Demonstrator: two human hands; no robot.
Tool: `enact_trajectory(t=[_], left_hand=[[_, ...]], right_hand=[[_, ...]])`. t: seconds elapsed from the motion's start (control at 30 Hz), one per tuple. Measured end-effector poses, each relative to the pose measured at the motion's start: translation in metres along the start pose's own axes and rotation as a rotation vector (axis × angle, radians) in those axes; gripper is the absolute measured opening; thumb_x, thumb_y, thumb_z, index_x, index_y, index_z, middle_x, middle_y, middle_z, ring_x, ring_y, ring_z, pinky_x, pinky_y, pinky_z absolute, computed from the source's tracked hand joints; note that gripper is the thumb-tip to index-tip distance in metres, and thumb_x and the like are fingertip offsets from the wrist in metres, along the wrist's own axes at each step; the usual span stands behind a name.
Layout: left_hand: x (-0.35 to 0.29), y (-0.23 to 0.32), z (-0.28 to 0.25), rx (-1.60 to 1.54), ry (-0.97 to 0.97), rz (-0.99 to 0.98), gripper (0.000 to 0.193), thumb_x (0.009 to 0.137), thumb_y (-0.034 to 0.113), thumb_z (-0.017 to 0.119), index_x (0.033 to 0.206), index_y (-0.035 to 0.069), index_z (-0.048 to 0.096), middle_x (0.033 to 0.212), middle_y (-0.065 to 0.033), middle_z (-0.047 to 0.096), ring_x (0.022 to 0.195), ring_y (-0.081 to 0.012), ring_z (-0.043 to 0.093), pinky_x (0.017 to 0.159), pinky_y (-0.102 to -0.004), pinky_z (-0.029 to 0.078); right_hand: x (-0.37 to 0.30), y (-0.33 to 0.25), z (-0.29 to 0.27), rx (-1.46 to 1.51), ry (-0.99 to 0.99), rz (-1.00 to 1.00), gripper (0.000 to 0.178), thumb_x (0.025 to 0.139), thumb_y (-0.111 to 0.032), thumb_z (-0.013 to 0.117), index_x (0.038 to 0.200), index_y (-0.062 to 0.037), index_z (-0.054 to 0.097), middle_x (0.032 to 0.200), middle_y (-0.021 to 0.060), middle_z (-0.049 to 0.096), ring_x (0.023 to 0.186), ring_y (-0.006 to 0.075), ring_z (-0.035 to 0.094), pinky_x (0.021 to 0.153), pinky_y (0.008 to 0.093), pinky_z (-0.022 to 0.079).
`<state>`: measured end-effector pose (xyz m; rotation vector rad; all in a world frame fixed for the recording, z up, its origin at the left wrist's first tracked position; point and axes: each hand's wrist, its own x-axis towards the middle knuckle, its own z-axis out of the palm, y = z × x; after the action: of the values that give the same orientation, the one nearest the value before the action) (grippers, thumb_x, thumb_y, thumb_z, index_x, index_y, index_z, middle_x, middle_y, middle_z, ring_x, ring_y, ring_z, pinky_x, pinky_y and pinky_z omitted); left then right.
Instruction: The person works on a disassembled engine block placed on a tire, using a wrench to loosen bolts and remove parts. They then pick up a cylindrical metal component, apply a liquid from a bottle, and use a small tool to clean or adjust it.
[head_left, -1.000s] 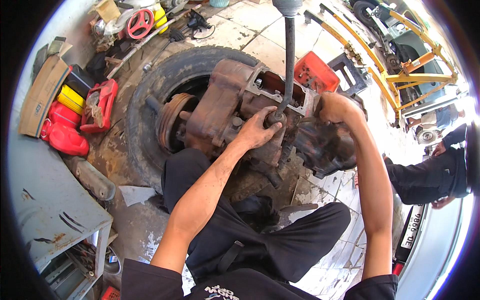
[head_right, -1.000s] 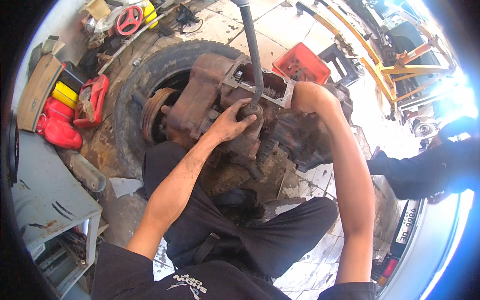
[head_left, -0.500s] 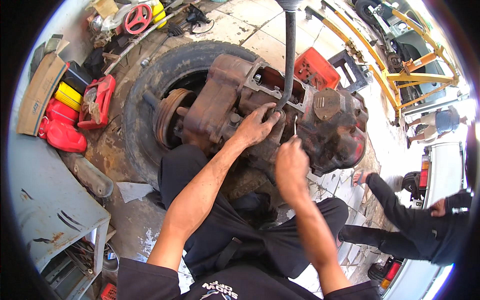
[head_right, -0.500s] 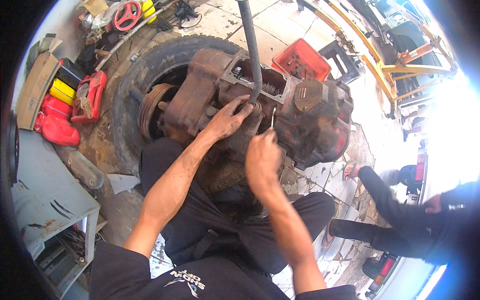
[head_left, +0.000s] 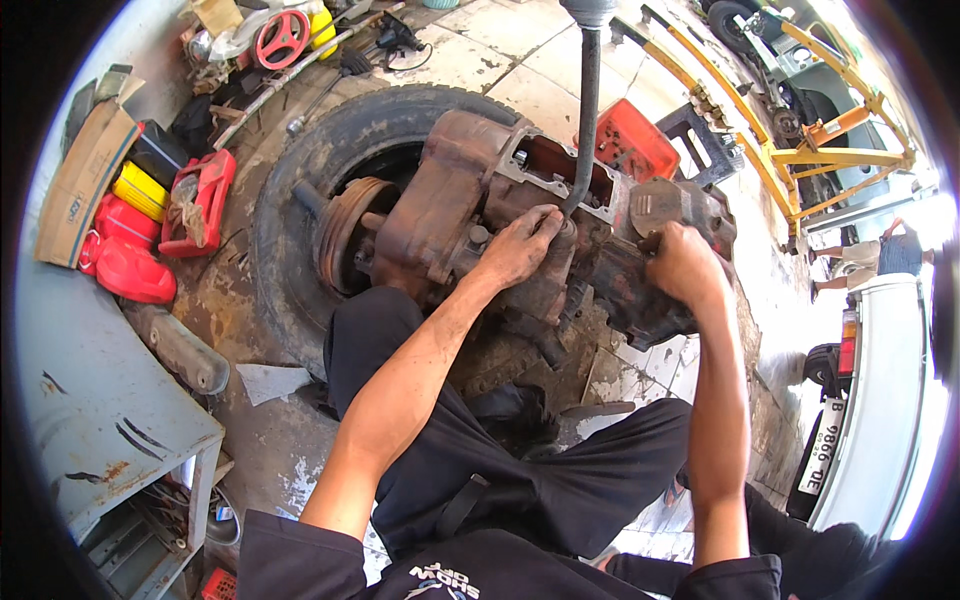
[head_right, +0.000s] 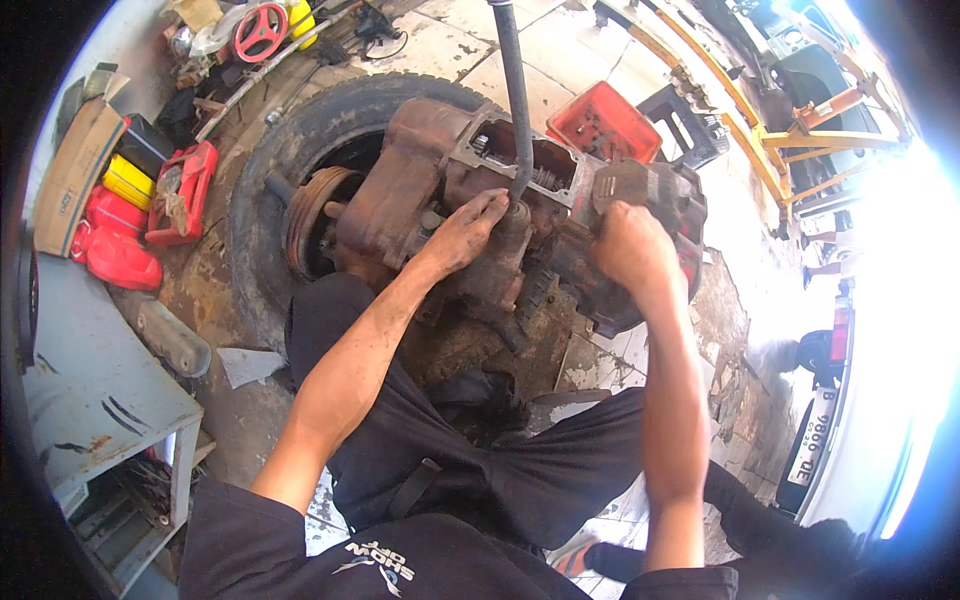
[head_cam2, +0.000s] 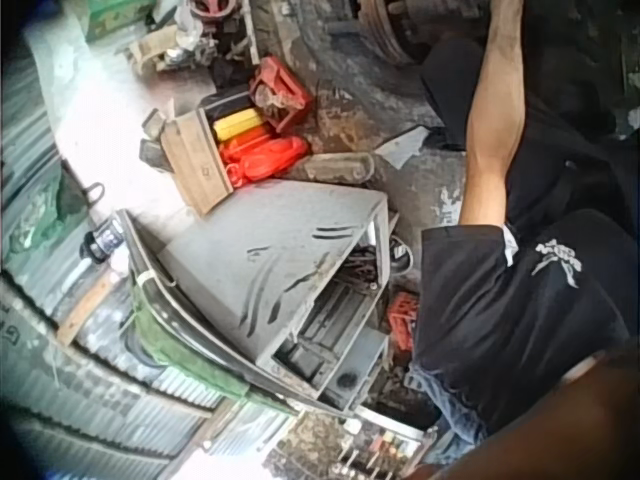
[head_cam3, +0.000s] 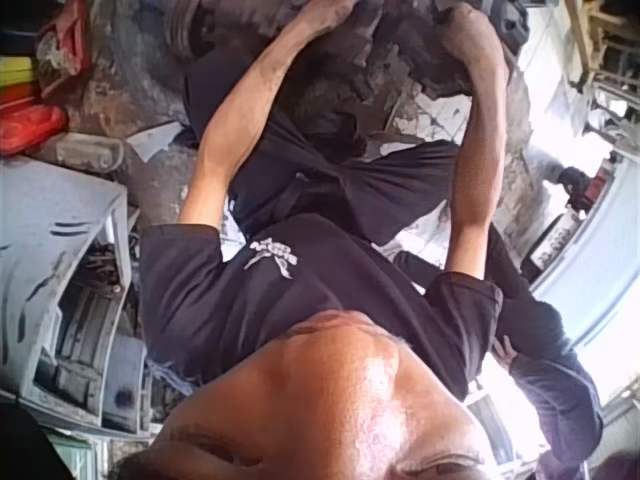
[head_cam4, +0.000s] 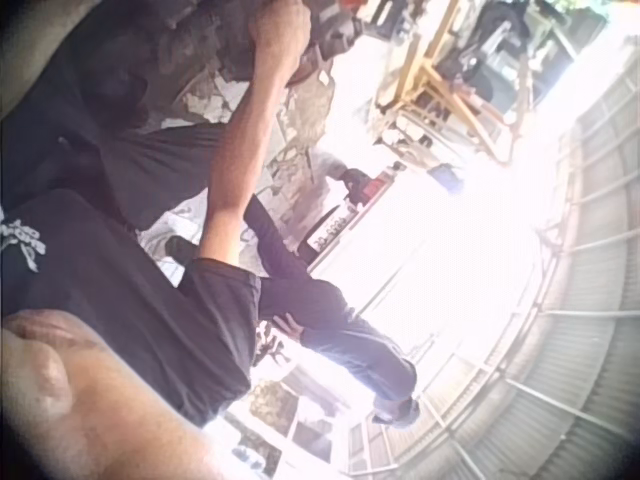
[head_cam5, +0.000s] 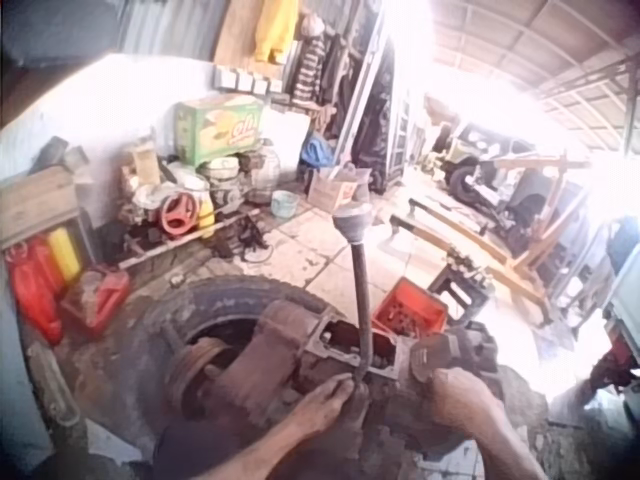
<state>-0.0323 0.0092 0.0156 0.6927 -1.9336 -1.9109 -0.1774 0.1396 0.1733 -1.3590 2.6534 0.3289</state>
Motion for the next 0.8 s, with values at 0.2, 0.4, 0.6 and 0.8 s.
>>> enact_trajectory(t=[0.2,0.4,0.6,0.8], left_hand=[[0.002,-0.001,0.000,-0.008,-0.013,-0.007,0.064,0.099,0.052,0.039,0.136,0.001,0.045,0.135,-0.0188,0.052,0.130,-0.0278,0.044,0.108,-0.0359,0.031],[0.004,-0.004,0.000,-0.005,-0.010,-0.009,0.063,0.099,0.052,0.039,0.137,0.001,0.045,0.136,-0.0187,0.051,0.130,-0.0277,0.044,0.108,-0.0358,0.031],[0.002,-0.001,0.001,0.004,-0.028,-0.001,0.067,0.099,0.054,0.038,0.137,0.000,0.044,0.137,-0.0195,0.050,0.131,-0.0283,0.043,0.109,-0.0361,0.030],[-0.001,-0.004,0.000,0.013,0.031,0.041,0.069,0.097,0.058,0.037,0.135,0.000,0.046,0.132,-0.0226,0.053,0.127,-0.0345,0.047,0.106,-0.0378,0.034]], right_hand=[[0.039,-0.005,-0.027,-0.167,-0.176,-0.122,0.023,0.073,-0.013,0.064,0.088,0.0041,0.069,0.093,0.0227,0.068,0.094,0.0341,0.066,0.082,0.0424,0.054],[0.077,-0.012,-0.039,-0.131,-0.468,-0.055,0.022,0.073,-0.009,0.060,0.089,0.0016,0.069,0.080,0.0188,0.069,0.072,0.0306,0.068,0.062,0.0422,0.052],[0.087,-0.003,-0.012,-0.301,-0.398,-0.303,0.016,0.067,-0.013,0.062,0.071,0.0010,0.069,0.074,0.0223,0.067,0.068,0.0331,0.068,0.061,0.0432,0.054],[-0.025,-0.063,0.068,-0.118,0.234,-0.162,0.012,0.084,-0.007,0.052,0.078,-0.0015,0.061,0.080,0.0169,0.063,0.075,0.0294,0.068,0.059,0.0377,0.056]])
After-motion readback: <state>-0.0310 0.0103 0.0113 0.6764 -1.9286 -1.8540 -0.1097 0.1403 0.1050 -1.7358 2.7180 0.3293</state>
